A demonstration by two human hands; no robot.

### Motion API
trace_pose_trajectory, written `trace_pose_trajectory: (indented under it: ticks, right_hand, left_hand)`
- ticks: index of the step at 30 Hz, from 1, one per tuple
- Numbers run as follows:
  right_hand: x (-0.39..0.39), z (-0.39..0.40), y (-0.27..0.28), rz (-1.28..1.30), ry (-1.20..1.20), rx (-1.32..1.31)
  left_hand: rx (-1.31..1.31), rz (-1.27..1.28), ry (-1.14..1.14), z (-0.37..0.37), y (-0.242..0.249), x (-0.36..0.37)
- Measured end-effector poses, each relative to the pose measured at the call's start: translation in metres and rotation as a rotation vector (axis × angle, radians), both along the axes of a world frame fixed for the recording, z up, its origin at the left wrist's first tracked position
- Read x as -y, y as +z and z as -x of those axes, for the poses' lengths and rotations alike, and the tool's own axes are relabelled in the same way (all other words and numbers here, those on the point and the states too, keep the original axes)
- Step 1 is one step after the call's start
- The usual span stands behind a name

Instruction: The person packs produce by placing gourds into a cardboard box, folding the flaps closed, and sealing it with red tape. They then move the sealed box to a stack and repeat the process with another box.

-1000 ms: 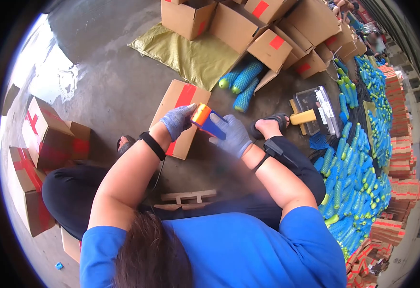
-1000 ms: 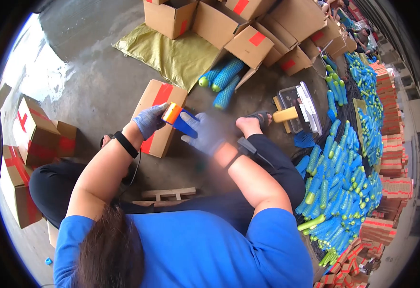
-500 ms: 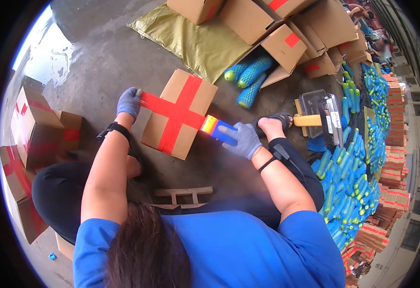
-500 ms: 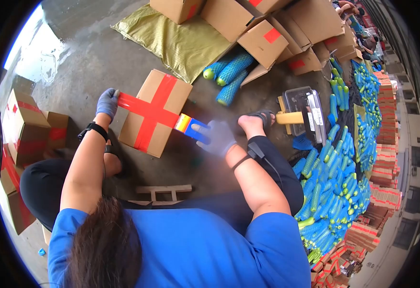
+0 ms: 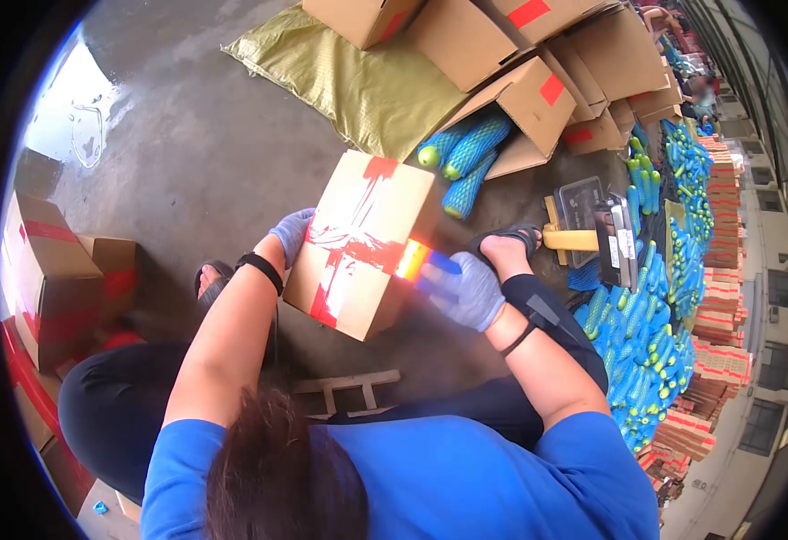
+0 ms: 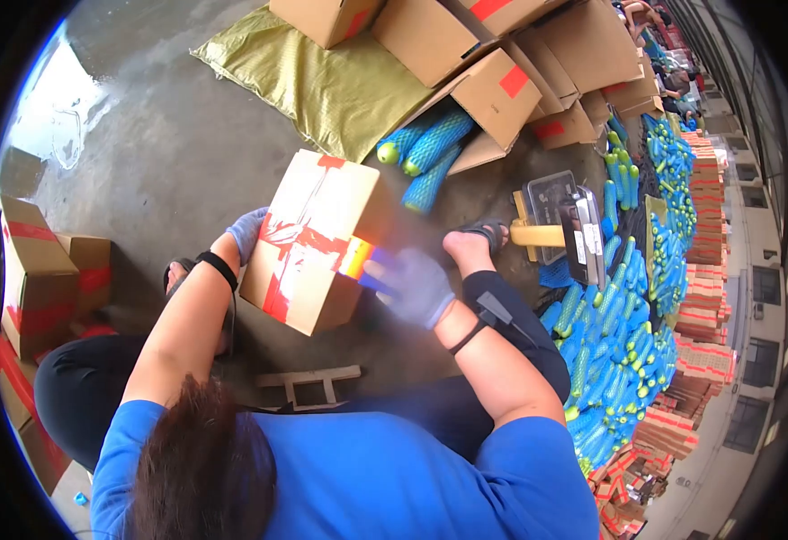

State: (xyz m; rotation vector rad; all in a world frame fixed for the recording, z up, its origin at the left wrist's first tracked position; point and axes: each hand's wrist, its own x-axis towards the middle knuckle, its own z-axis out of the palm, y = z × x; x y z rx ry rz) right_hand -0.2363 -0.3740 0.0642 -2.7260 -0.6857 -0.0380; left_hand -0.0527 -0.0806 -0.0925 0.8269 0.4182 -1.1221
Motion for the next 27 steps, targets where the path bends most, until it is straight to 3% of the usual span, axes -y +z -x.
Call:
trace_pose_trajectory:
  ticks: [2, 3, 4, 6, 8, 9, 10, 11, 12, 14, 16, 18, 19, 22, 23, 27]
  right_hand:
    - [-0.01, -0.02, 0.047, 0.187, 0.002, -0.17]
    - [-0.012, -0.03, 0.041, 0.276, -0.095, -0.296]
    - [-0.022, -0.045, 0.045, 0.282, -0.091, -0.285]
    - [-0.058, -0.073, 0.061, 0.27, -0.106, -0.27]
    - [-0.095, -0.104, 0.063, 0.345, -0.061, -0.338]
    - [-0.116, -0.119, 0.07, 0.375, -0.051, -0.405]
    - [-0.134, -0.134, 0.073, 0.405, -0.041, -0.469]
    - [-0.139, -0.144, 0.06, 0.361, -0.006, -0.488]
    - [-0.141, -0.147, 0.064, 0.362, -0.001, -0.478]
    - [-0.135, -0.146, 0.075, 0.369, 0.013, -0.594]
    - [-0.091, -0.118, 0.06, 0.304, 0.005, -0.45]
    - [-0.042, -0.093, 0.059, 0.344, 0.039, -0.402]
    - [-0.021, -0.076, 0.062, 0.23, 0.074, -0.329]
    - [-0.002, -0.042, 0.021, 0.216, -0.032, -0.326]
    - [0.009, -0.037, -0.02, 0.071, 0.027, -0.18]
    - [0.005, -0.044, -0.051, -0.088, 0.054, -0.014]
  left_hand:
    - [0.273, -0.287, 0.093, 0.007, -0.047, 0.011]
    - [0.715, -0.775, -0.147, 0.004, -0.008, 0.011]
    - [0.722, -0.773, -0.134, -0.006, 0.001, 0.016]
    - [0.778, -0.574, 0.214, -0.039, 0.016, 0.023]
    - [0.288, -0.368, -0.187, -0.071, 0.063, 0.018]
    - [0.422, -0.397, -0.322, -0.067, 0.101, 0.012]
    - [0.489, -0.511, -0.329, -0.074, 0.081, 0.013]
    - [0.462, -0.372, -0.331, -0.079, 0.057, 0.007]
    - [0.435, -0.23, -0.333, -0.079, 0.065, 0.001]
    - [0.43, -0.247, -0.286, -0.077, 0.075, 0.002]
    - [0.408, -0.257, -0.237, -0.064, 0.08, 0.001]
    - [0.56, -0.365, -0.164, -0.06, 0.07, 0.001]
    - [0.63, -0.421, -0.127, -0.058, 0.064, 0.001]
    - [0.581, -0.332, -0.049, -0.058, 0.044, 0.003]
    - [0.582, -0.33, -0.068, -0.055, 0.04, 0.002]
    - [0.755, -0.58, -0.048, -0.075, 0.033, -0.023]
